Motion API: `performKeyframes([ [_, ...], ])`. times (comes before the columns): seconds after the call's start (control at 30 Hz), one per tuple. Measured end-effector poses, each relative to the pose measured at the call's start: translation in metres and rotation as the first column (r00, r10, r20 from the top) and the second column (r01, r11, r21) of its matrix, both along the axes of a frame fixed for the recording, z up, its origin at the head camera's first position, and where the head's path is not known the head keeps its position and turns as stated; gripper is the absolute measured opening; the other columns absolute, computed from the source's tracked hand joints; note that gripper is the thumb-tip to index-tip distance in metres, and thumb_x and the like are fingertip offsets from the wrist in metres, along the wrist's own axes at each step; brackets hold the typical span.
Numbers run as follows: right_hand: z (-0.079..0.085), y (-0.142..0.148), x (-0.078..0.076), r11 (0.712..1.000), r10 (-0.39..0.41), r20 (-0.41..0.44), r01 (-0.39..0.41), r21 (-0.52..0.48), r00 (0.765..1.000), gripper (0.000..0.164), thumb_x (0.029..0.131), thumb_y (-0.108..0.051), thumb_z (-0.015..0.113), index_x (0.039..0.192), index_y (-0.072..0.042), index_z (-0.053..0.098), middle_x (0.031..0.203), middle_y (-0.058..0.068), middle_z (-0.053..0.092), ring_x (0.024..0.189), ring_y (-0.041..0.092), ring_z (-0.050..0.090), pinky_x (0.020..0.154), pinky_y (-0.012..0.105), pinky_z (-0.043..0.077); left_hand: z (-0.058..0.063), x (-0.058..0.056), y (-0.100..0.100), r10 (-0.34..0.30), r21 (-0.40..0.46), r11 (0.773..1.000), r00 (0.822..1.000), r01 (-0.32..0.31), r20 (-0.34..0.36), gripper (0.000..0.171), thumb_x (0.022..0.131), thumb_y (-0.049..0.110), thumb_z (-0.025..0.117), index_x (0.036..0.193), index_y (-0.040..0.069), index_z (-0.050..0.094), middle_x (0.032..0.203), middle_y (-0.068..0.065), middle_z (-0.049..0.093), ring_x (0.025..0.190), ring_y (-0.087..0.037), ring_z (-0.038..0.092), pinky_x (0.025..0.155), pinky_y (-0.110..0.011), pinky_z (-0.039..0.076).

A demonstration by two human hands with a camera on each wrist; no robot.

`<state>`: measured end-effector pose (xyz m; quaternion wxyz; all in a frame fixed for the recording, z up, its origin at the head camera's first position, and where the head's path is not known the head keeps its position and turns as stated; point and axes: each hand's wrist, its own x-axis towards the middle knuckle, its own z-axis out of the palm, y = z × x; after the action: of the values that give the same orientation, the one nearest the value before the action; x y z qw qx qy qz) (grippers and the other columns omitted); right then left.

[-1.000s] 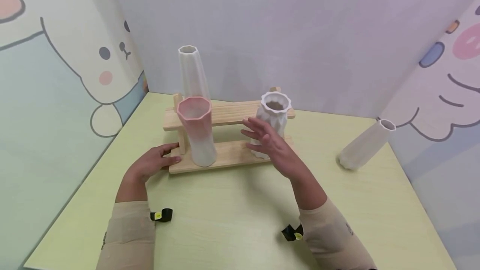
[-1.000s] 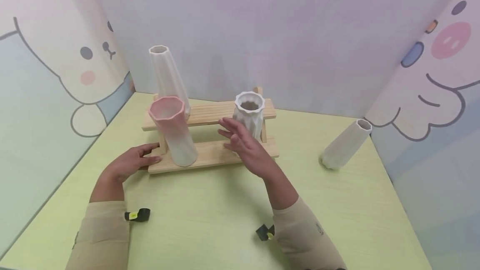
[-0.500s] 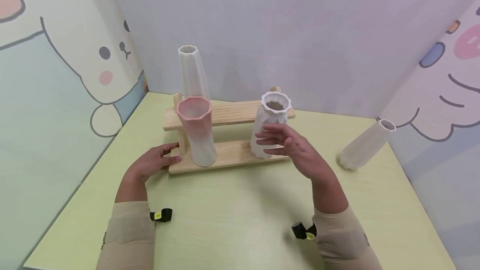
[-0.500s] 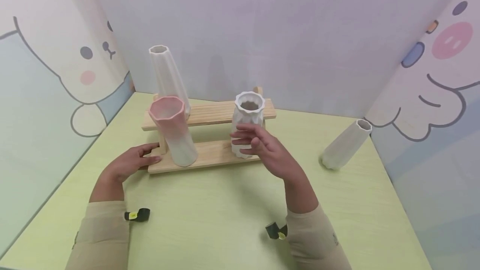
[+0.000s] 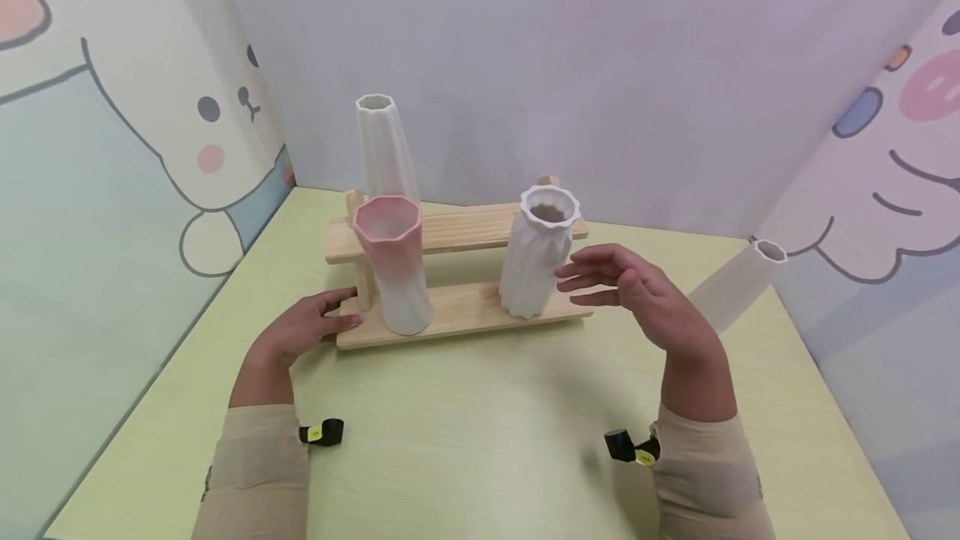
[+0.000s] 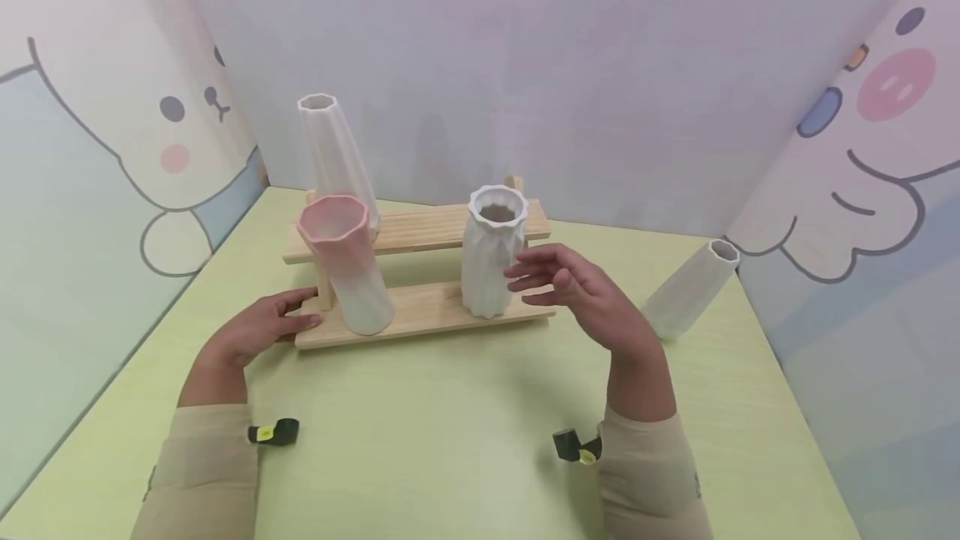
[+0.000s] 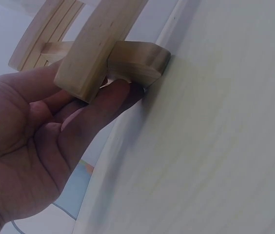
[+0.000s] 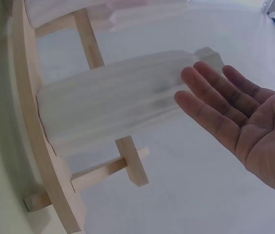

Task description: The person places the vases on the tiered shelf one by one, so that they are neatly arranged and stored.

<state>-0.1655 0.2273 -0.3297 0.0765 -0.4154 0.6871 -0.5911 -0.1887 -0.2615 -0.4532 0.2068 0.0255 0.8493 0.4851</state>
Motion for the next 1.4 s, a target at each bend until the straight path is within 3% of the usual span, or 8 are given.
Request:
performKeyframes([
  [0.43, 0.002, 0.026, -0.001, 1.000, -0.027, -0.003, 0.027, -0.008, 1.000, 0.056, 0.108, -0.034, 0.031, 0.137, 0.014, 0.037, 0.129, 0.037, 0.050, 0.122, 0.035, 0.058, 0.096, 0.044, 0.052, -0.003, -0.002, -0.001, 0.004, -0.007, 1.000, 1.000, -0.004, -0.003, 0.082, 0.087, 0.051, 0.069, 0.154, 0.018, 0.035, 0.160, -0.019, 0.025, 0.145, -0.042, 0.025, 0.112, -0.064, 0.027],
  [0.73, 0.004, 0.046, 0.001, 0.993, -0.114, 0.001, 0.114, -0.037, 0.993, 0.049, 0.108, -0.026, 0.035, 0.141, 0.011, 0.035, 0.133, 0.035, 0.050, 0.121, 0.035, 0.059, 0.097, 0.040, 0.052, -0.004, -0.003, -0.002, -0.004, -0.006, 1.000, 1.000, 0.004, -0.018, 0.080, 0.088, 0.049, 0.069, 0.153, 0.018, 0.035, 0.160, -0.020, 0.025, 0.145, -0.043, 0.024, 0.112, -0.063, 0.028],
  [1.1, 0.009, 0.064, 0.008, 0.954, -0.299, -0.005, 0.299, -0.032, 0.954, 0.043, 0.107, -0.020, 0.039, 0.141, 0.007, 0.038, 0.132, 0.026, 0.055, 0.118, 0.027, 0.062, 0.097, 0.029, 0.051, -0.004, -0.004, -0.002, -0.014, -0.001, 1.000, 0.999, 0.014, -0.030, 0.079, 0.088, 0.049, 0.068, 0.153, 0.018, 0.036, 0.159, -0.020, 0.027, 0.144, -0.042, 0.027, 0.111, -0.061, 0.030],
  [1.4, 0.016, 0.077, 0.016, 0.895, -0.414, -0.011, 0.405, -0.184, 0.910, 0.042, 0.102, -0.006, 0.049, 0.137, 0.014, 0.038, 0.133, 0.027, 0.055, 0.117, 0.028, 0.062, 0.097, 0.029, 0.051, -0.005, -0.004, -0.003, -0.012, -0.013, 1.000, 1.000, 0.012, -0.026, 0.079, 0.088, 0.050, 0.068, 0.153, 0.018, 0.036, 0.159, -0.021, 0.026, 0.144, -0.043, 0.025, 0.111, -0.062, 0.030],
])
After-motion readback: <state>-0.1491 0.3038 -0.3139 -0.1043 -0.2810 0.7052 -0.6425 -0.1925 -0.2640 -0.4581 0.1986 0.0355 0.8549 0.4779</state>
